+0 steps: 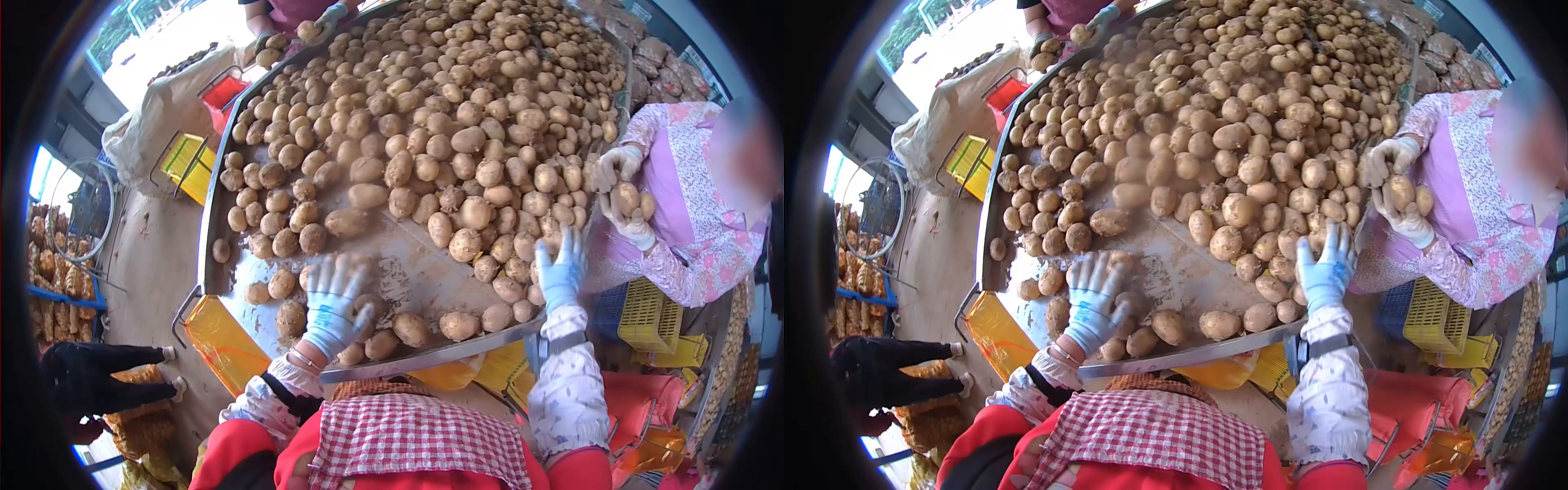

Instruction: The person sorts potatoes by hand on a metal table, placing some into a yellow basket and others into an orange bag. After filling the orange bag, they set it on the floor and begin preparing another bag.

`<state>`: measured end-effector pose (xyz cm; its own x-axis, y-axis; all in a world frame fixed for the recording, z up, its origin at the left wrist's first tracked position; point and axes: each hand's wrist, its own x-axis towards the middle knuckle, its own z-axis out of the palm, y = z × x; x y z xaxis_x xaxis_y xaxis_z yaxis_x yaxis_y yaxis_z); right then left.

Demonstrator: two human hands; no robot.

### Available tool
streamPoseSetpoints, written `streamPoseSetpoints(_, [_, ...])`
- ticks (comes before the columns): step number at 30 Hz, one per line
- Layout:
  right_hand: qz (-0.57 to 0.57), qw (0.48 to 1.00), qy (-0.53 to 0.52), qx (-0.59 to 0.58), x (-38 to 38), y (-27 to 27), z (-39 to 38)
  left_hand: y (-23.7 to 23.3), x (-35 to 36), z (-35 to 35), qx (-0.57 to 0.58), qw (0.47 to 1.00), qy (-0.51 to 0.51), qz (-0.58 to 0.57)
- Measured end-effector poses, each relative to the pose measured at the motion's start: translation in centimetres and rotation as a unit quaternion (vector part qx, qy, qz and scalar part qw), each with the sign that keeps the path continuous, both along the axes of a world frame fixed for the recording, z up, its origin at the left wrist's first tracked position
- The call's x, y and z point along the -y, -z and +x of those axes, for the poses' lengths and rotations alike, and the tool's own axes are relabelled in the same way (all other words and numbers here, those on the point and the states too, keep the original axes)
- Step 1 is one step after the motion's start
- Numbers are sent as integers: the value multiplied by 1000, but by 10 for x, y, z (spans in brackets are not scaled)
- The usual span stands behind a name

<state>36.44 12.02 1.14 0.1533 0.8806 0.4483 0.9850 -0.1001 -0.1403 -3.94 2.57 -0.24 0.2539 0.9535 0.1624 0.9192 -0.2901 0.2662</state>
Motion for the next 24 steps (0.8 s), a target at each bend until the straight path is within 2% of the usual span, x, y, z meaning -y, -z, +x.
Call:
streamPoseSetpoints(1, [-30, 989, 34, -141, -9, 2, -1, 2, 6, -13, 2, 998, -67, 22])
streamPoseSetpoints(3, [-7, 990, 73, -120, -13, 8, -8, 19, 21, -42, 21, 985, -170, 36])
streamPoseSetpoints(5, [12, 971, 39, -235, -8, 5, -17, 30, 36, -60, 76, 957, -278, 23])
streamPoseSetpoints(6, [8, 970, 33, -242, -5, 7, -16, 33, 44, -67, 85, 945, -314, 23])
streamPoseSetpoints(7, [4, 968, 28, -249, -3, 10, -15, 37, 52, -71, 94, 932, -350, 24])
streamPoseSetpoints(9, [2, 970, 16, -243, 1, 17, -28, 46, 62, -71, 97, 929, -355, 43])
streamPoseSetpoints(11, [-53, 857, -7, -512, 14, 16, -63, 47, 62, -51, 129, 926, -350, 52])
streamPoseSetpoints(13, [-65, 871, -21, -487, 25, 36, -87, 46, 53, -32, 205, 931, -288, 88])
streamPoseSetpoints(15, [-45, 903, -84, -420, 42, 45, -89, 35, 45, -23, 278, 923, -254, 73])
streamPoseSetpoints(17, [-79, 918, -115, -370, 62, 28, -80, 37, 34, -31, 462, 844, -250, 102])
streamPoseSetpoints(18, [-74, 943, -119, -302, 72, 24, -71, 35, 41, -36, 450, 841, -288, 82])
streamPoseSetpoints(19, [-68, 962, -125, -232, 79, 23, -59, 19, 47, -41, 374, 868, -324, 30])
streamPoseSetpoints(20, [-84, 977, -139, -138, 83, 26, -49, 24, 54, -41, 291, 916, -271, 61])
streamPoseSetpoints(21, [-86, 977, -140, -138, 87, 26, -55, 29, 62, -40, 204, 951, -213, 90])
streamPoseSetpoints(23, [-156, 978, -126, 59, 97, 24, -76, 17, 66, -23, 135, 988, -78, 14])
streamPoseSetpoints(24, [-158, 974, -159, 1, 92, 40, -79, 22, 68, -13, 70, 995, -47, -45])
